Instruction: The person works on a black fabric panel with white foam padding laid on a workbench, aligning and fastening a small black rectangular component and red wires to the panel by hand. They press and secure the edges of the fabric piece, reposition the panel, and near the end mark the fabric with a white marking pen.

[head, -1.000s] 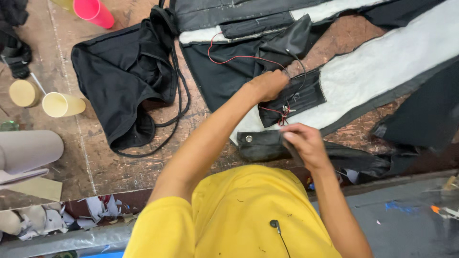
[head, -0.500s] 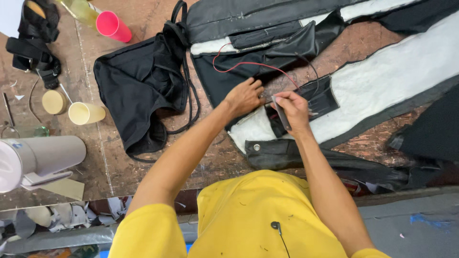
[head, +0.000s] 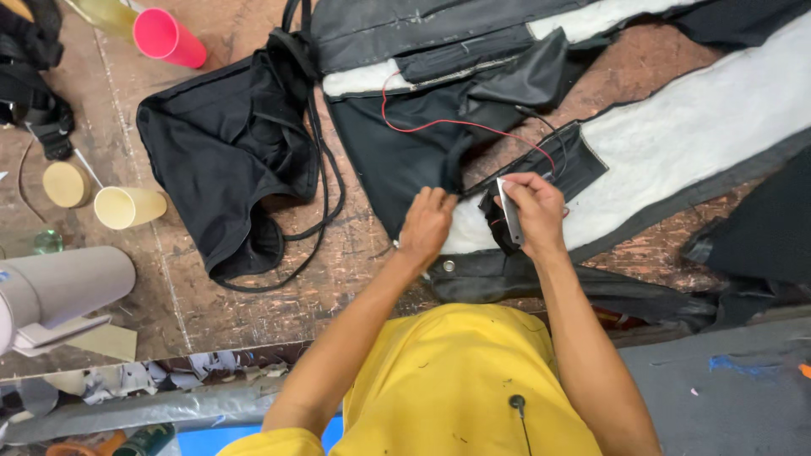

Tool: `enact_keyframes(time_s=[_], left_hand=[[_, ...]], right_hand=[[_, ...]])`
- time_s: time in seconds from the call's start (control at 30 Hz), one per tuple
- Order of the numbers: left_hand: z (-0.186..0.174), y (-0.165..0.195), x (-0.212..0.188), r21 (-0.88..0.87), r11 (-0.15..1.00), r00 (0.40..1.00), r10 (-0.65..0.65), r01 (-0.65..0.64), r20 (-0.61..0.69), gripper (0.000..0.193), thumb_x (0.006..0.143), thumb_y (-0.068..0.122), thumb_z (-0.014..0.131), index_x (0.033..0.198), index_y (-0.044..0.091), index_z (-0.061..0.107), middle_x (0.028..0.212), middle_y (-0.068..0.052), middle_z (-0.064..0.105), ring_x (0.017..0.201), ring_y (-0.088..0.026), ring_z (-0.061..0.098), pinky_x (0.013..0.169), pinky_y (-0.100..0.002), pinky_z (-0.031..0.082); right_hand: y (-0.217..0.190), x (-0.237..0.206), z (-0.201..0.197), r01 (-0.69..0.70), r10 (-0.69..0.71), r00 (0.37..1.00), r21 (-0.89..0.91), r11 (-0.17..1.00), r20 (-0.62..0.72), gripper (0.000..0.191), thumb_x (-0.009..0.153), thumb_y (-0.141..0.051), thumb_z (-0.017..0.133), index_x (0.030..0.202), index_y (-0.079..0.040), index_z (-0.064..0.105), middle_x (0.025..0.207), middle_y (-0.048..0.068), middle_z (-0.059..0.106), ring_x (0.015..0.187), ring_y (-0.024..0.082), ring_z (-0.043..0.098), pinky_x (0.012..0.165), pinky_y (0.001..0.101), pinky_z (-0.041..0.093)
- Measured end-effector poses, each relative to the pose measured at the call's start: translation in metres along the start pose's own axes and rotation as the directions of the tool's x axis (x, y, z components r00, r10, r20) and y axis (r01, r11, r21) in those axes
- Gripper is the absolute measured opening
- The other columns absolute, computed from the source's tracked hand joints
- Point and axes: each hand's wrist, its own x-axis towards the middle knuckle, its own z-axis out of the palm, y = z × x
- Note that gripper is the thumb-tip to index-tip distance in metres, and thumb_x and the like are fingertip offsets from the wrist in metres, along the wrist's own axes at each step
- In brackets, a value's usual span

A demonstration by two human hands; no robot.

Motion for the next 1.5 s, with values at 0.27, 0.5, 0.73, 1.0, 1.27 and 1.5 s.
enact_keyframes(time_s=[0.27, 0.5, 0.73, 1.0, 1.27, 1.5], left_hand=[[-0.004, 0.003, -0.002, 0.025, 0.994, 0.994, 0.103, -0.102, -0.043, 0.031, 0.082, 0.01, 0.065, 0.111, 0.0, 0.069, 0.098, -0.011, 0.058, 0.095, -0.028, 0.057, 0.084, -0.039, 0.049], [-0.002, 0.014, 0.026, -0.206, 0.927, 0.946, -0.324, 0.313, -0.021, 0.03, 0.09, 0.027, 0.074, 0.095, -0.001, 0.063, 0.087, -0.02, 0.065, 0.081, -0.041, 0.066, 0.07, -0.051, 0.053], [0.028, -0.004, 0.038, -0.481, 0.649, 0.764, -0.641, 0.59, 0.072, 0.018, 0.082, 0.016, 0.074, 0.088, -0.001, 0.07, 0.074, -0.017, 0.072, 0.07, -0.033, 0.074, 0.069, -0.042, 0.057], [0.03, -0.006, 0.033, -0.605, 0.517, 0.718, -0.683, 0.605, 0.135, 0.024, 0.078, 0.018, 0.074, 0.092, -0.001, 0.071, 0.071, -0.013, 0.074, 0.068, -0.027, 0.076, 0.067, -0.038, 0.058], [0.034, -0.004, 0.032, -0.514, 0.617, 0.752, -0.653, 0.596, 0.089, 0.021, 0.081, 0.016, 0.075, 0.094, 0.0, 0.075, 0.076, -0.017, 0.075, 0.076, -0.031, 0.075, 0.072, -0.04, 0.058], [0.038, -0.014, 0.027, -0.7, 0.345, 0.659, -0.715, 0.625, 0.236, 0.015, 0.084, 0.009, 0.073, 0.091, -0.004, 0.075, 0.074, -0.011, 0.078, 0.067, -0.014, 0.076, 0.065, -0.029, 0.059]], right_hand=[[0.023, 0.025, 0.022, 0.11, -0.182, 0.975, 0.434, 0.894, 0.127, 0.007, 0.096, -0.004, 0.062, 0.1, 0.001, 0.066, 0.086, 0.009, 0.068, 0.077, 0.017, 0.066, 0.079, 0.0327, 0.058], [0.05, 0.036, 0.008, 0.133, -0.149, 0.985, 0.168, 0.977, 0.089, 0.005, 0.096, -0.001, 0.062, 0.098, 0.002, 0.066, 0.088, 0.008, 0.07, 0.078, 0.013, 0.065, 0.074, 0.0245, 0.052], [0.054, 0.034, 0.0, 0.159, -0.163, 0.981, 0.05, 0.986, 0.108, 0.002, 0.095, 0.0, 0.064, 0.096, 0.001, 0.066, 0.089, 0.006, 0.072, 0.077, 0.01, 0.068, 0.072, 0.022, 0.053], [0.051, 0.042, 0.004, 0.145, -0.092, 0.971, -0.238, 0.96, 0.223, 0.004, 0.089, 0.003, 0.069, 0.093, 0.002, 0.069, 0.082, -0.001, 0.068, 0.07, 0.002, 0.058, 0.063, 0.0194, 0.045], [0.047, 0.048, 0.02, 0.208, -0.146, 0.974, -0.42, 0.883, 0.175, 0.005, 0.084, 0.001, 0.072, 0.085, 0.0, 0.067, 0.076, -0.005, 0.062, 0.064, 0.001, 0.051, 0.056, 0.0206, 0.04], [0.052, 0.049, 0.02, 0.171, -0.116, 0.98, -0.376, 0.911, 0.165, 0.006, 0.081, 0.0, 0.072, 0.08, -0.001, 0.066, 0.074, -0.006, 0.06, 0.064, 0.002, 0.049, 0.056, 0.0214, 0.037]])
